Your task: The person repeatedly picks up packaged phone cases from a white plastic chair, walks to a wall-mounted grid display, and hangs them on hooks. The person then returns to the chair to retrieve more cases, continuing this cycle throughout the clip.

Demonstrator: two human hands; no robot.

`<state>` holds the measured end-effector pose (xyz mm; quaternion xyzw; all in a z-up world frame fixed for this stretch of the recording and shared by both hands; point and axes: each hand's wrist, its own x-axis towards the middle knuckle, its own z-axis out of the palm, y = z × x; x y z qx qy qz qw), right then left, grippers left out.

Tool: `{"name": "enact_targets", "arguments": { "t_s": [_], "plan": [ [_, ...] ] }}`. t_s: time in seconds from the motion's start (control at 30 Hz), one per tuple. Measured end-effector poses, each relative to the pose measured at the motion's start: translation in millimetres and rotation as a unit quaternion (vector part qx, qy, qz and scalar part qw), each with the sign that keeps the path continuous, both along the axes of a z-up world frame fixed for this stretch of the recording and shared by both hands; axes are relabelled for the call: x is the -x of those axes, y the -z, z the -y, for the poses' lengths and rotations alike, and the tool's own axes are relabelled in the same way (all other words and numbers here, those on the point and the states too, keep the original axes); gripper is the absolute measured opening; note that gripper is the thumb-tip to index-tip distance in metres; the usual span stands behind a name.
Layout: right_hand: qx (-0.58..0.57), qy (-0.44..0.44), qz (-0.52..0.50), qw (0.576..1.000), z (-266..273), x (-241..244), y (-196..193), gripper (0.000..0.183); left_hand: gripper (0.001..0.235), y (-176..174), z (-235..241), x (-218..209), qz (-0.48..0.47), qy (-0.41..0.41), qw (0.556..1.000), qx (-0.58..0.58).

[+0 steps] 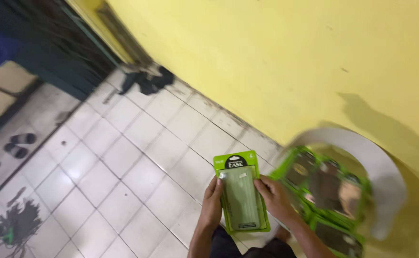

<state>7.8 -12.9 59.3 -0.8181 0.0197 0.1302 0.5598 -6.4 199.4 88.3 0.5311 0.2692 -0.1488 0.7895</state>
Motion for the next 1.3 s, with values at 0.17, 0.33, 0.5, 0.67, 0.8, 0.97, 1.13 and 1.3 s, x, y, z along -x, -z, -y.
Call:
{"name": "enact_targets", "arguments": {
  "t_s": [0.17,0.33,0.5,0.67,0.8,0.97,1.13,1.3],
  "plan": [
    [-0.176,-0.063,0.046,0.981,-117,-34,-34,0.029,0.025,-37,-125,-16,0.174,-0.002,0.983,-0.064],
    [-0.209,-0.096,0.045,0.972,-206,-87,-56,0.027,0.014,-59,-219,-55,0.196,-0.055,0.970,-0.133],
    [-0.137,-0.100,0.142,0.975,-269,-161,-64,0.028,0.014,-68,-287,-126,0.209,-0.076,0.956,-0.192],
    [-0.078,-0.100,0.175,0.976,-335,-261,-77,0.035,0.011,-71,-358,-220,0.248,-0.092,0.945,-0.190],
    [-0.071,-0.104,0.171,0.977,-400,-349,-98,0.039,0.011,-78,-419,-305,0.231,-0.099,0.951,-0.179],
    [-0.119,-0.122,0.210,0.963,-475,-456,-125,0.031,0.010,-102,-495,-415,0.291,-0.083,0.937,-0.172],
    [-0.105,-0.091,0.161,0.977,-543,-543,-125,0.038,0.012,-121,-552,-497,0.301,-0.081,0.938,-0.151],
    [-0.127,-0.036,0.170,0.977,-597,-622,-116,0.038,0.024,-129,-594,-593,0.307,-0.039,0.943,-0.121]
  ]
}}
